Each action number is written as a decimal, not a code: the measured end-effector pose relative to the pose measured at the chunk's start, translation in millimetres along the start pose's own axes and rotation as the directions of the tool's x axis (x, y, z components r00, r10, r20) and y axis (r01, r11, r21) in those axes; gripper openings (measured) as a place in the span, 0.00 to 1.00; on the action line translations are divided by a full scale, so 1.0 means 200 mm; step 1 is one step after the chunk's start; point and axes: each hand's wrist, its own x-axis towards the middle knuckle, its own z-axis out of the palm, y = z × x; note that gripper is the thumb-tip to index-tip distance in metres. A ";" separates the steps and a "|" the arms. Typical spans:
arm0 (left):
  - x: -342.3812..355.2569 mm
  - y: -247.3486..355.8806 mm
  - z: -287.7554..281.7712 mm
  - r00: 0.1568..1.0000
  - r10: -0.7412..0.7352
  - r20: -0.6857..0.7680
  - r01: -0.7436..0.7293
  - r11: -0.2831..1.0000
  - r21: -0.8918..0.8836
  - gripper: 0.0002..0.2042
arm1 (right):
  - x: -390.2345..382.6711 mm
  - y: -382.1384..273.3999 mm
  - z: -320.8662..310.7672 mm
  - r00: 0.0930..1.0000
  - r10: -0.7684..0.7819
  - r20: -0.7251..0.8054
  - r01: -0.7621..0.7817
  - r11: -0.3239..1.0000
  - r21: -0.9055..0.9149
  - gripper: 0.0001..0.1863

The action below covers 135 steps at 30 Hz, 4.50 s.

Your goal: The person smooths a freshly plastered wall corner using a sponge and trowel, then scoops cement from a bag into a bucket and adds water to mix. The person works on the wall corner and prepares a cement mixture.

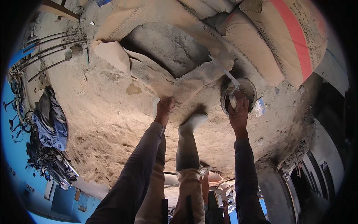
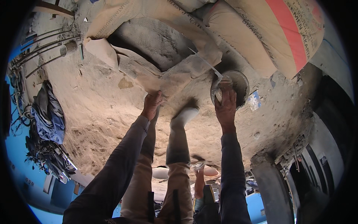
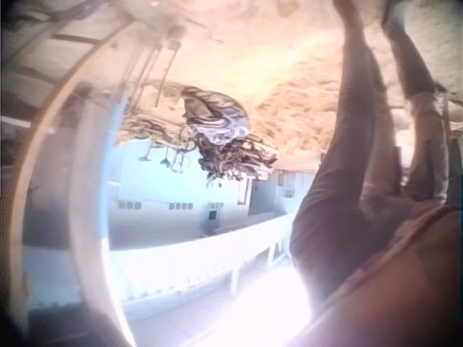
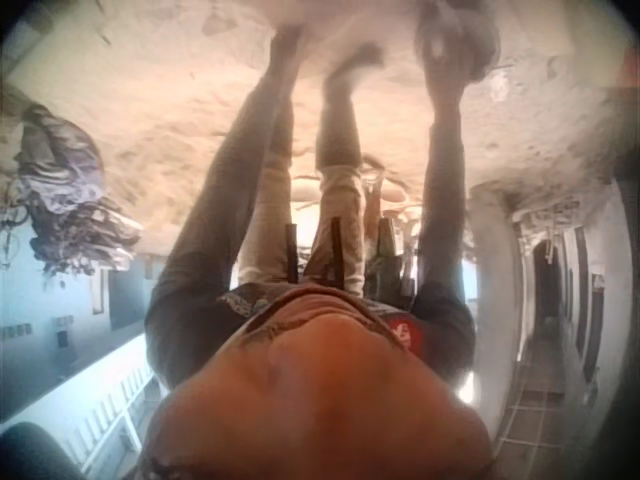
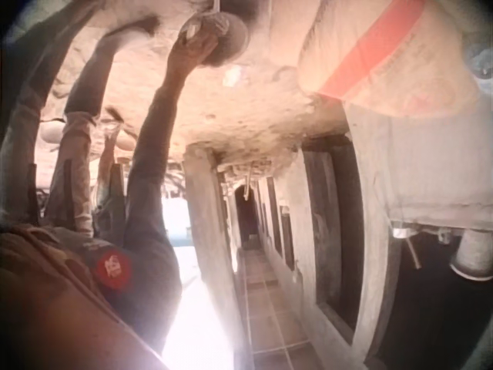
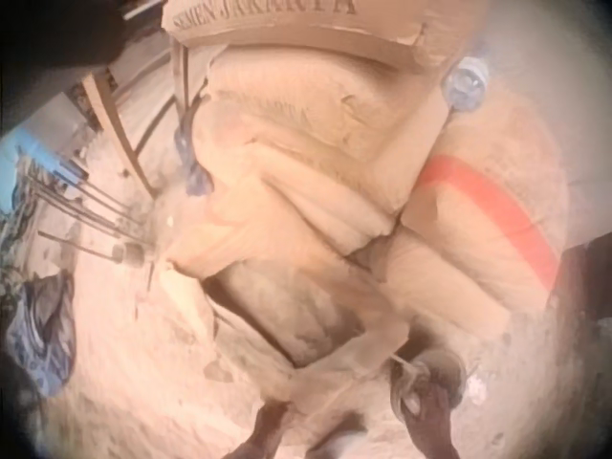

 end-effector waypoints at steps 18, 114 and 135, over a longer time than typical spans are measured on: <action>-0.11 -0.05 0.01 0.996 -0.087 0.034 0.093 0.950 -0.298 0.28 | 0.61 0.32 0.48 0.972 0.189 0.136 -0.217 0.947 0.235 0.22; -0.30 -0.04 0.37 0.916 0.059 -0.398 -0.032 0.997 0.073 0.19 | 0.50 -0.66 -0.10 0.945 0.103 0.312 -0.059 0.988 -0.145 0.20; -1.75 0.28 0.11 0.962 0.258 -0.092 -0.107 0.663 0.741 0.23 | 0.72 -0.86 0.87 0.930 0.221 0.295 -0.276 0.948 0.160 0.36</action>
